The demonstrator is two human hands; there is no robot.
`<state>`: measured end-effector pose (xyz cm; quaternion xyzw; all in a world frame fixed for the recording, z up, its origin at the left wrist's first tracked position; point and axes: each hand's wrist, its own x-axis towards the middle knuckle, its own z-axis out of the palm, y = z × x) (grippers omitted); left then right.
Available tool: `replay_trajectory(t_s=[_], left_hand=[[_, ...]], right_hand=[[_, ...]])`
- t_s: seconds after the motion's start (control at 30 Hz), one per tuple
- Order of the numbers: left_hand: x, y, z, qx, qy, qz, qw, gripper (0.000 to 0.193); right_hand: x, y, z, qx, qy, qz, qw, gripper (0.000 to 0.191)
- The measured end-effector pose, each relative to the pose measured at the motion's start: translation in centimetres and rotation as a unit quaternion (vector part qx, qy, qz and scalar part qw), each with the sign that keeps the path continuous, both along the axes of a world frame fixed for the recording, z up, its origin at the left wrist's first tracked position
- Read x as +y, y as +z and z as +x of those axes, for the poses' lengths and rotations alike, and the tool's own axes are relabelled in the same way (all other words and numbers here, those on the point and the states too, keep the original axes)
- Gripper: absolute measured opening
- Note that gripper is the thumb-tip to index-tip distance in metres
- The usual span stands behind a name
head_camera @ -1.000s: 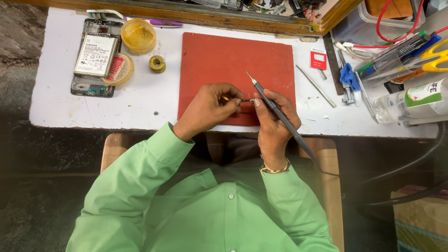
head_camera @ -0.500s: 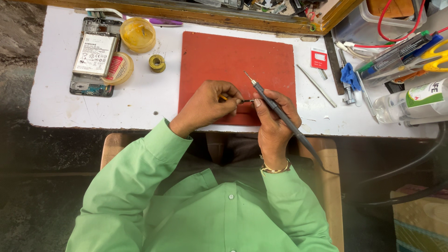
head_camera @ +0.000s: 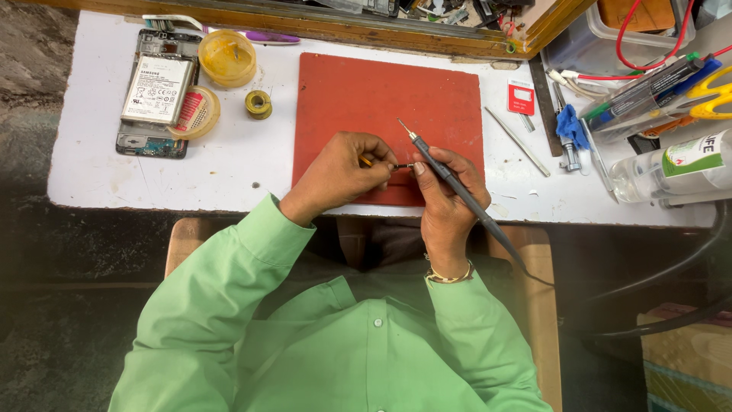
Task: The person solders a connector cable to a smartphone battery using a soldering iron and solder wire. They then remove the battery and place it on a disassembled phone chassis.
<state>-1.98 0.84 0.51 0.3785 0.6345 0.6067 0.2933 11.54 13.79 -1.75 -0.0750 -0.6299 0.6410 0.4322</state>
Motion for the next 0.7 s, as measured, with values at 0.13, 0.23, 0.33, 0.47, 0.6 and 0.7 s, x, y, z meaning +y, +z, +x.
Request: replay_trajectory(t_s=[0.13,0.23,0.33,0.47,0.6,0.7], left_hand=[[-0.02,-0.18,-0.15,-0.02,-0.002,-0.007,1.0,0.017],[-0.11,-0.11,-0.23,-0.042,-0.007,-0.003,0.999,0.019],[-0.17,0.05,-0.21,-0.059,-0.007,-0.002,0.998,0.019],[-0.19,0.4,-0.37,-0.092,-0.012,-0.015,0.996,0.018],[-0.29,0.54,-0.37,-0.106,-0.013,-0.02,0.994,0.017],[-0.28,0.58,-0.38,-0.109,-0.013,-0.013,0.994,0.018]], right_hand=[[-0.16,0.17,-0.03,-0.011,-0.005,0.002,1.0,0.022],[-0.15,0.36,-0.09,-0.02,-0.004,-0.002,1.0,0.022],[-0.12,0.52,-0.1,-0.027,0.001,-0.016,1.0,0.021],[0.0,0.68,-0.19,-0.039,0.003,-0.025,0.999,0.021],[0.12,0.7,-0.22,-0.038,0.009,-0.039,0.998,0.022],[0.17,0.71,-0.3,-0.035,0.014,-0.041,0.998,0.022]])
